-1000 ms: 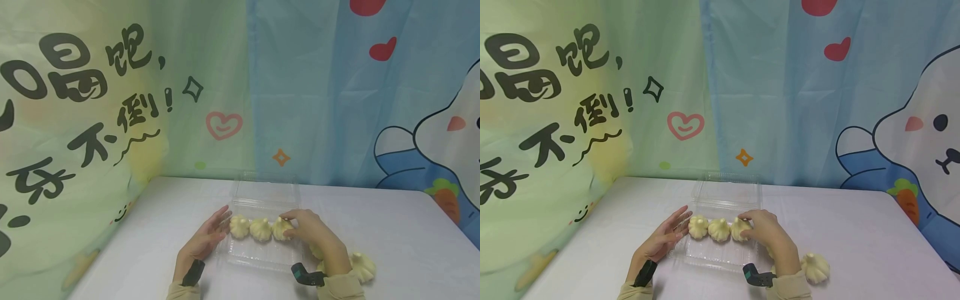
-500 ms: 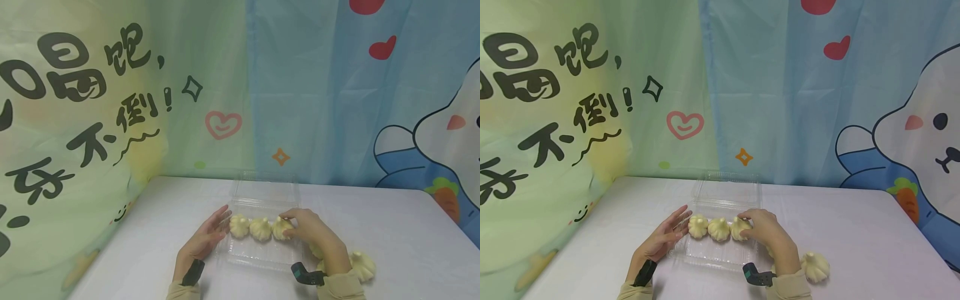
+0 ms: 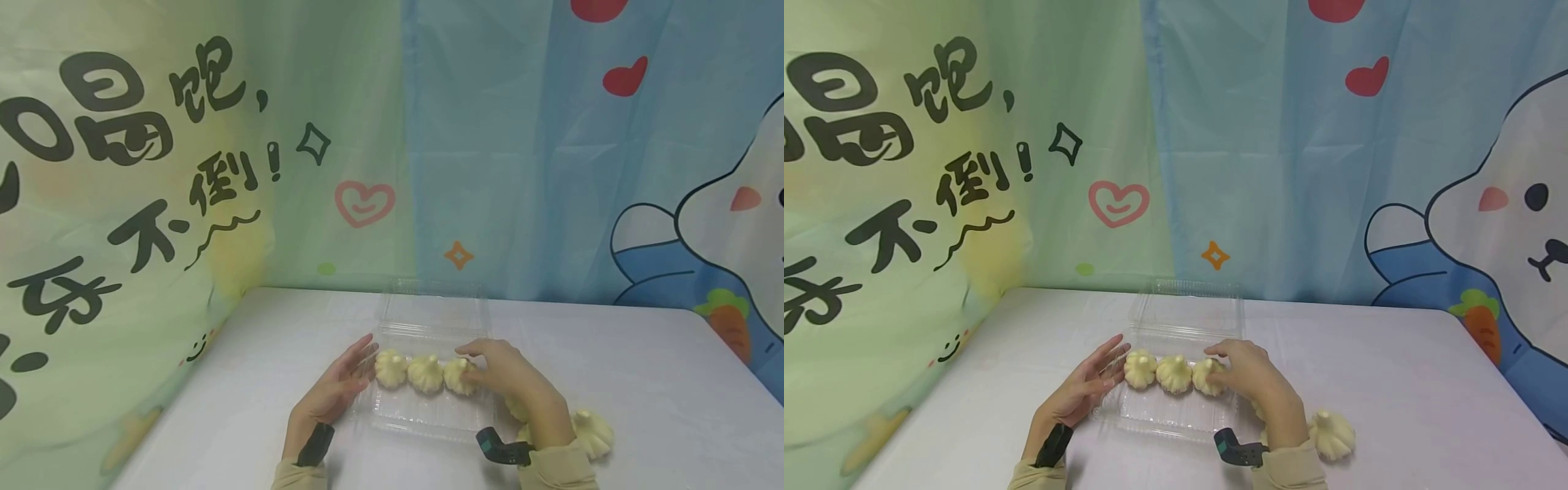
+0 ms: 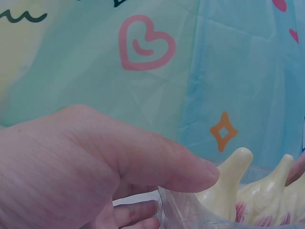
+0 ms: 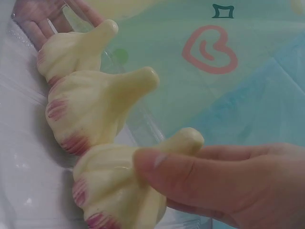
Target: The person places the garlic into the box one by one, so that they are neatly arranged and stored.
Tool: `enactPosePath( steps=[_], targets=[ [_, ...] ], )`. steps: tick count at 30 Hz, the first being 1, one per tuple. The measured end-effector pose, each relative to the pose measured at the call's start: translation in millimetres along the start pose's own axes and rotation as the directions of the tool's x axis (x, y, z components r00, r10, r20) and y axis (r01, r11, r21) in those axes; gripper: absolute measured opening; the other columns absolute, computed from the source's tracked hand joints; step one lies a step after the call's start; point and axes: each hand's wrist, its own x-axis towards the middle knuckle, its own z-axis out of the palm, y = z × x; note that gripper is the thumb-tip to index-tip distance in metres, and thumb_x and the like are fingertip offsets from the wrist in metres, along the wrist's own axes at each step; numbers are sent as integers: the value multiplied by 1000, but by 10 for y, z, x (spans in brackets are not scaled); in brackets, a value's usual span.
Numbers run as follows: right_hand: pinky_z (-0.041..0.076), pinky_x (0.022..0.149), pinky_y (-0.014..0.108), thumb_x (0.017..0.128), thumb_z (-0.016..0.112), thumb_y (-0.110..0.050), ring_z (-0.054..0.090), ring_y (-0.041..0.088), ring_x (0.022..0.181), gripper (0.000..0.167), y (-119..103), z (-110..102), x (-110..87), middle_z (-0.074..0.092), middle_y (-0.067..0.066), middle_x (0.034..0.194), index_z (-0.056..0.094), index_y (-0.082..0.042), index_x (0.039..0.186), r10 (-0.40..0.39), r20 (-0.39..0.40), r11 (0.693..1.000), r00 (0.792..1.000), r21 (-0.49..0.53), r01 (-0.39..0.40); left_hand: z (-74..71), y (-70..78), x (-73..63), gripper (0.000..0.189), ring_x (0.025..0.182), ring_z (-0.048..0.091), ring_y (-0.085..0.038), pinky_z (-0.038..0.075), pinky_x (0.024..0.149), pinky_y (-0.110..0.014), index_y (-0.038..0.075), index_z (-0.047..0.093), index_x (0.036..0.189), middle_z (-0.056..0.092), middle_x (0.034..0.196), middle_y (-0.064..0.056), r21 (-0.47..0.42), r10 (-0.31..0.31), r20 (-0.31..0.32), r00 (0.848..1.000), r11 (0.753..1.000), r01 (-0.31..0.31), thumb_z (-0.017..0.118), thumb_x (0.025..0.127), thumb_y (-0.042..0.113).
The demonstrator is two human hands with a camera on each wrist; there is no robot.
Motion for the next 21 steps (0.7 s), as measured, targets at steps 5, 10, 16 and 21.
enactPosePath(
  steps=[5, 10, 16, 21],
  targets=[
    [43, 102, 55, 78, 76, -29, 53, 38, 121, 51, -3, -21, -6, 60, 14, 128, 62, -10, 124, -34, 24, 999, 999, 30, 34, 4, 6, 1, 83, 147, 8, -34, 28, 115, -24, 9, 7, 153, 5, 160, -18, -1, -6, -1, 1000, 1000, 6, 56, 87, -2],
    [42, 102, 57, 80, 73, -38, 50, 40, 123, 58, -8, -42, -27, 56, 17, 132, 59, -10, 128, -69, 35, 997, 997, 36, 68, 10, 15, 0, 83, 148, 9, -33, 28, 115, -24, 11, 8, 153, 5, 160, -17, 2, -17, -10, 1000, 1000, 17, 57, 87, -1],
    [42, 102, 57, 83, 68, -43, 50, 40, 122, 59, -31, -95, -65, 54, 18, 134, 57, -10, 131, -87, 23, 995, 996, 48, 86, 4, 10, 0, 83, 147, 9, -34, 28, 115, -24, 9, 7, 153, 5, 160, -17, 2, -11, -3, 1000, 1000, 11, 56, 88, -2],
    [43, 102, 56, 85, 65, -46, 52, 39, 121, 59, -70, -167, -118, 56, 18, 132, 57, -9, 131, -102, -5, 995, 995, 9, 102, 3, 9, -3, 83, 147, 9, -34, 28, 115, -24, 9, 7, 153, 5, 160, -18, 1, -7, -2, 1000, 1000, 7, 55, 87, -3]
  ],
)
